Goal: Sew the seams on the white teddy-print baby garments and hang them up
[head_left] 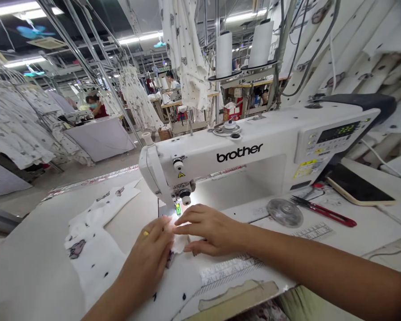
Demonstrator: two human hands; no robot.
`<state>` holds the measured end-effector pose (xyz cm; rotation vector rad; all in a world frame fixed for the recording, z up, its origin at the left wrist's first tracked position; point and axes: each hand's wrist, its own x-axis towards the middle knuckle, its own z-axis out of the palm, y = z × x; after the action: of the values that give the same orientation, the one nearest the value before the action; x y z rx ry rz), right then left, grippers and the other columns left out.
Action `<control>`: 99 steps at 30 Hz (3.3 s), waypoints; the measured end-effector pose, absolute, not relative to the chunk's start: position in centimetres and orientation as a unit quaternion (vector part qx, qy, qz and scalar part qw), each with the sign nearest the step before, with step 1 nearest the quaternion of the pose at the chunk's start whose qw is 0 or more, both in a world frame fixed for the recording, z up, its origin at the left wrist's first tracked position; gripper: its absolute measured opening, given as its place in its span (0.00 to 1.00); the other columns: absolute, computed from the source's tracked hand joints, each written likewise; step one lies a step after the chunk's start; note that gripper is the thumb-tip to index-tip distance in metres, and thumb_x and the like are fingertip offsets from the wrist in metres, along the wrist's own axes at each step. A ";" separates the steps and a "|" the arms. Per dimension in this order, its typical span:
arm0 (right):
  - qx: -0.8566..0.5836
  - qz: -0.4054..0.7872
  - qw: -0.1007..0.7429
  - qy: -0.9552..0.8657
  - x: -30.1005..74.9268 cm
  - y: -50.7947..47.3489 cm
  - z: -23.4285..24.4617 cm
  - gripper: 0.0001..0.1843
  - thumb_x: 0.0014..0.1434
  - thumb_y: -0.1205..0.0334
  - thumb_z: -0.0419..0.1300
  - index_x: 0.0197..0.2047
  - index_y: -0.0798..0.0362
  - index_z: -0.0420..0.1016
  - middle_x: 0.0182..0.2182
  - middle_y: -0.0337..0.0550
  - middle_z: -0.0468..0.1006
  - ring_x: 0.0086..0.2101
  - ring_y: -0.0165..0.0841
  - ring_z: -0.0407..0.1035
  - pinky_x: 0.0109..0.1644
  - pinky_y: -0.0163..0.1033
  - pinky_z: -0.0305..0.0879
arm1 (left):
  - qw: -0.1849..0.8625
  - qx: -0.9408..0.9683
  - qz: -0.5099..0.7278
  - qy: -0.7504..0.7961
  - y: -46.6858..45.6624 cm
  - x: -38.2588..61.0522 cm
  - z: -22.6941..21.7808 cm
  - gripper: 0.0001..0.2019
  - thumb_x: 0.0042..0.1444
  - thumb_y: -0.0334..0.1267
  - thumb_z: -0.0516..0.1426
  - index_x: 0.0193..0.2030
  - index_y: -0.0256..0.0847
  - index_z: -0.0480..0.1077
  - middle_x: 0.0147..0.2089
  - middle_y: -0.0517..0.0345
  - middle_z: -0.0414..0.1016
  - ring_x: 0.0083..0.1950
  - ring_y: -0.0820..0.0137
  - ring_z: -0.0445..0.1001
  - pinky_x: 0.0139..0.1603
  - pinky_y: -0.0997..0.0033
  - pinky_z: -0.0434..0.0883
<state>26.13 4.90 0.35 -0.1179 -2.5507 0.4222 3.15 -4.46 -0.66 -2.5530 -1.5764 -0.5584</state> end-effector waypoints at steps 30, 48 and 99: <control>-0.159 0.065 0.198 -0.965 25.4 6.4 -0.2 0.15 0.69 0.54 0.54 0.52 0.52 0.73 0.50 0.42 0.77 0.51 0.37 0.65 0.63 0.46 0.48 | -0.073 -0.869 -0.174 -0.458 -1.2 2.0 -0.8 0.25 0.64 0.26 0.47 0.65 0.47 0.65 0.65 0.55 0.68 0.68 0.62 0.64 0.68 0.52 0.64; -0.158 0.077 0.197 -0.964 25.9 6.2 -0.1 0.16 0.68 0.55 0.55 0.56 0.52 0.70 0.51 0.43 0.76 0.52 0.38 0.62 0.66 0.48 0.44 | -0.042 -0.872 -0.173 -0.455 -1.0 1.8 -1.1 0.25 0.63 0.27 0.48 0.66 0.49 0.64 0.64 0.54 0.69 0.65 0.61 0.67 0.66 0.54 0.67; -0.156 0.091 0.209 -0.961 26.1 6.9 -0.6 0.16 0.68 0.51 0.55 0.51 0.52 0.72 0.51 0.45 0.73 0.51 0.38 0.60 0.65 0.50 0.46 | 0.024 -0.868 -0.134 -0.478 1.1 0.4 -2.1 0.29 0.57 0.19 0.45 0.63 0.43 0.67 0.64 0.53 0.70 0.65 0.64 0.66 0.65 0.60 0.67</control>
<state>26.12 6.95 -0.56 -0.4337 -2.6745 0.2530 0.41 1.10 -2.12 -2.6845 -1.4796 -0.4158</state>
